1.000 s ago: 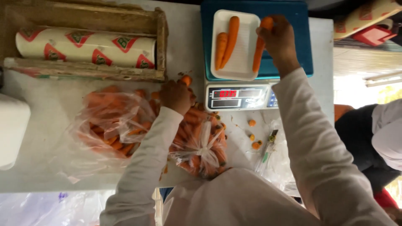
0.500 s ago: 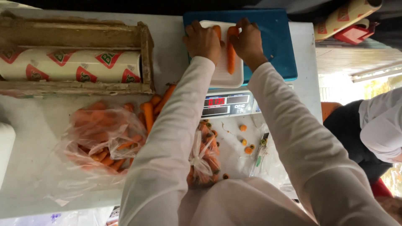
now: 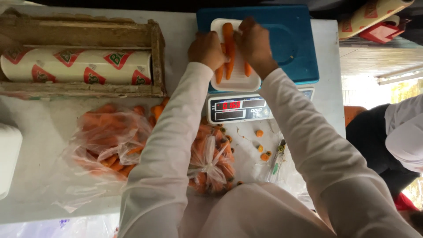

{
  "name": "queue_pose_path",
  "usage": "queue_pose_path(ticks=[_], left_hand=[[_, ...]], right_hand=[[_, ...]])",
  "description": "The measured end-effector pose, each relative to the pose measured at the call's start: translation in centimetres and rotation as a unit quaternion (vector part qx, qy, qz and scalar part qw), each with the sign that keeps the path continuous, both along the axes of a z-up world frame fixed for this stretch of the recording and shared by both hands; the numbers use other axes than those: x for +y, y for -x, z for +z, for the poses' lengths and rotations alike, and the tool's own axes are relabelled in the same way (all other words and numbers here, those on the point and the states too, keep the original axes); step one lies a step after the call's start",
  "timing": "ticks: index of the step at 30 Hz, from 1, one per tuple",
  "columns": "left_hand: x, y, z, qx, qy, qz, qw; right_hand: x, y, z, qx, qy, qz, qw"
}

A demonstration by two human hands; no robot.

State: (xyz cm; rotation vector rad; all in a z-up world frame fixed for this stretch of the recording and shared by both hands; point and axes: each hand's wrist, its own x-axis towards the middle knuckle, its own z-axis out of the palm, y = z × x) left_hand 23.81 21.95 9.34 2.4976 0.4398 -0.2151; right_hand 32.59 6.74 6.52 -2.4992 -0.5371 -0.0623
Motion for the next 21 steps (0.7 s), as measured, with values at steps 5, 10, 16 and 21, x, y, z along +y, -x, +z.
queue_pose_path(ticks=[5,10,16,21], left_hand=[[0.9,1.2,0.0,-0.073,0.094,0.081,0.990],[2.2,2.6,1.6,-0.067,0.257,0.189,0.945],[1.2,1.5,-1.3,-0.105,0.189,0.131,0.968],[0.0,1.8,0.0,-0.081,0.074,0.099,0.989]], right_hand=[[2.6,2.1,0.8,0.079,0.063,-0.032,0.994],[3.1,1.5,0.5,0.027,0.106,-0.006,0.994],[3.8,3.3,5.4,0.279,0.040,-0.055,0.958],[1.0,2.8,4.1,0.089,0.113,-0.128,0.981]])
